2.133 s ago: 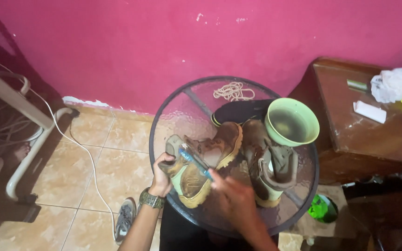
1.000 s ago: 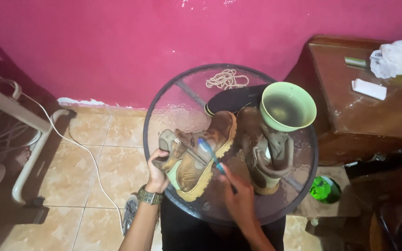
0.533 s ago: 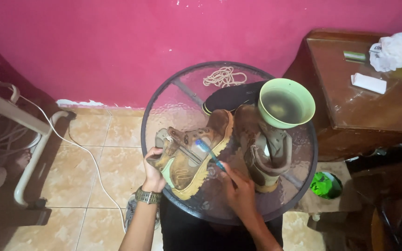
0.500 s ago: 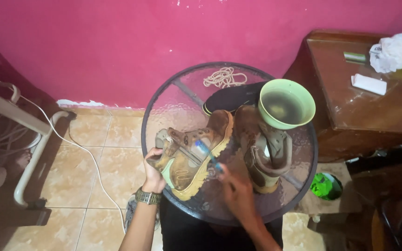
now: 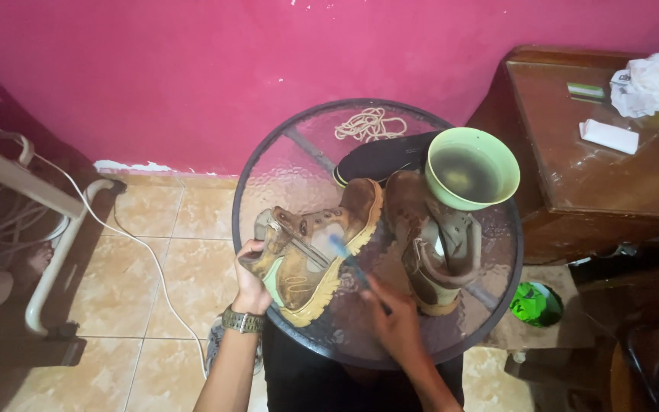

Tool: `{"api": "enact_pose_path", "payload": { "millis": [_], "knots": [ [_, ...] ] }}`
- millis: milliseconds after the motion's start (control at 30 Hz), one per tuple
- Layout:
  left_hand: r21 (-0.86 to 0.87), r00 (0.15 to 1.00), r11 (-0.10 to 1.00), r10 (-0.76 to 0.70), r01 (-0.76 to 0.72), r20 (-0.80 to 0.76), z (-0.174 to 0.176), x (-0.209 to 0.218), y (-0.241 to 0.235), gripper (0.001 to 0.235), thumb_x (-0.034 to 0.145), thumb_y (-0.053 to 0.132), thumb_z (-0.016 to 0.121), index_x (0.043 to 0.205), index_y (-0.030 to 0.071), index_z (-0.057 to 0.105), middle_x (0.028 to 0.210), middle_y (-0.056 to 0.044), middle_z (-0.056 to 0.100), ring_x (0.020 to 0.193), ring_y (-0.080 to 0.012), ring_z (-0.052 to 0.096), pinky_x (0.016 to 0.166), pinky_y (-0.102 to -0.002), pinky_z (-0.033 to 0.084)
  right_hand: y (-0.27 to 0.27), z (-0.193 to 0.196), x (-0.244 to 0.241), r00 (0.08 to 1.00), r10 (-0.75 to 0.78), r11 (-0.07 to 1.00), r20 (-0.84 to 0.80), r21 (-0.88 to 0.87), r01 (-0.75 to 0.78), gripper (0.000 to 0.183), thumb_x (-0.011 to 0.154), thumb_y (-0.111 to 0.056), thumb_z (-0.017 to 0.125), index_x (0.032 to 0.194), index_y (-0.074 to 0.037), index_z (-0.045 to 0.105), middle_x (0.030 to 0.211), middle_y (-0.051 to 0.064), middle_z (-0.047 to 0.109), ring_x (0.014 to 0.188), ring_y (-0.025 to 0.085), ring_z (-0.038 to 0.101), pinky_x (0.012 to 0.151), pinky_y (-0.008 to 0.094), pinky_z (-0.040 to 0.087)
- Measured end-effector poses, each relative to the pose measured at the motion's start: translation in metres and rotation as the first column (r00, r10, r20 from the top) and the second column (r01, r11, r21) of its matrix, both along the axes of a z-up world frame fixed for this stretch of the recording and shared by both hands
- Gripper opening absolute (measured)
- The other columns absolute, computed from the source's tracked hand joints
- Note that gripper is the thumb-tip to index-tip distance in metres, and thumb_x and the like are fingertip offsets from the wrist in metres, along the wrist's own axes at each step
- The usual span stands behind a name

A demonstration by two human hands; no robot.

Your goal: The person cleans a pair of brown hiking boots on a glass table using a toothbrush and water from a green bowl. They scrub the soles and sides of the boots, repeatedly dipping the toothbrush into the water to wet the bristles before continuing to clean different areas of the footwear.

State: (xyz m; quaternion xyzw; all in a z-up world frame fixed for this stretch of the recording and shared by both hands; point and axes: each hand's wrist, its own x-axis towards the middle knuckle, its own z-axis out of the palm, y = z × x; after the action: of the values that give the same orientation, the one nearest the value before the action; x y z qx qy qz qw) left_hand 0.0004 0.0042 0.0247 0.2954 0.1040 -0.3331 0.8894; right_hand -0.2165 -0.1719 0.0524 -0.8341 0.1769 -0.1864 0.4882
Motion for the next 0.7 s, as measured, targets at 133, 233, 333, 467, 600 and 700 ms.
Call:
{"api": "enact_pose_path", "payload": {
  "millis": [133,233,333,467,600,700],
  "knots": [
    [0.040,0.999,0.999,0.016,-0.014,-0.052,-0.008,0.006,-0.001,0.021,0.080,0.025,0.060,0.088,0.008,0.068,0.086,-0.012,0.072,0.078,-0.0288,0.066,0.075,-0.039,0.052,0.005,0.010,-0.003,0.951,0.259,0.960,0.171,-0.156,-0.233,0.029,0.094,-0.011,0.069,0.122,-0.002,0.073,0.114,0.013,0.079,0.099,0.024,0.078,0.088,0.033,0.064],
    [0.033,0.998,0.999,0.026,-0.025,-0.049,-0.010,0.003,0.002,0.022,0.081,0.024,0.060,0.089,0.007,0.070,0.083,-0.012,0.074,0.076,-0.0278,0.067,0.073,-0.037,0.052,-0.001,0.010,-0.006,0.999,0.038,0.999,0.016,0.001,-0.038,0.041,0.099,-0.022,0.059,0.140,-0.020,0.061,0.137,0.010,0.068,0.049,0.000,0.043,0.047,0.021,0.049],
    [0.040,0.997,0.997,0.066,-0.064,-0.043,-0.011,0.007,0.001,0.016,0.077,0.021,0.062,0.084,0.008,0.069,0.080,-0.011,0.072,0.074,-0.0279,0.066,0.072,-0.037,0.053,-0.011,-0.017,-0.009,0.983,0.180,0.978,0.038,-0.112,-0.175,0.035,0.094,-0.011,0.067,0.129,-0.013,0.067,0.129,0.013,0.072,0.104,0.022,0.080,0.076,0.027,0.073],
    [0.049,0.997,0.998,0.050,-0.047,-0.061,-0.011,0.007,0.000,0.016,0.079,0.023,0.062,0.084,0.009,0.068,0.079,-0.010,0.072,0.072,-0.0266,0.066,0.071,-0.036,0.052,-0.019,-0.026,-0.011,0.984,0.155,0.976,0.084,-0.170,-0.139,0.029,0.092,-0.001,0.066,0.119,-0.005,0.074,0.125,0.014,0.074,0.080,0.016,0.066,0.061,0.026,0.054],
    [0.059,0.997,0.997,0.047,-0.044,-0.061,-0.020,0.011,0.003,0.019,0.083,0.027,0.060,0.082,0.010,0.070,0.078,-0.011,0.072,0.072,-0.0275,0.065,0.067,-0.038,0.053,-0.018,-0.019,-0.016,0.965,0.258,0.941,0.046,-0.237,-0.240,0.035,0.093,-0.004,0.066,0.127,-0.008,0.072,0.124,0.009,0.076,0.109,0.021,0.077,0.089,0.030,0.060],
    [0.027,0.994,0.999,0.039,-0.036,-0.099,-0.017,0.011,0.003,0.017,0.082,0.028,0.065,0.079,0.013,0.070,0.078,-0.010,0.072,0.072,-0.0285,0.066,0.068,-0.039,0.053,-0.025,-0.031,-0.014,0.987,0.111,0.977,0.119,-0.194,-0.087,0.042,0.086,0.005,0.071,0.127,-0.005,0.070,0.129,0.016,0.071,0.119,0.027,0.072,0.103,0.038,0.058]
  ]
}}
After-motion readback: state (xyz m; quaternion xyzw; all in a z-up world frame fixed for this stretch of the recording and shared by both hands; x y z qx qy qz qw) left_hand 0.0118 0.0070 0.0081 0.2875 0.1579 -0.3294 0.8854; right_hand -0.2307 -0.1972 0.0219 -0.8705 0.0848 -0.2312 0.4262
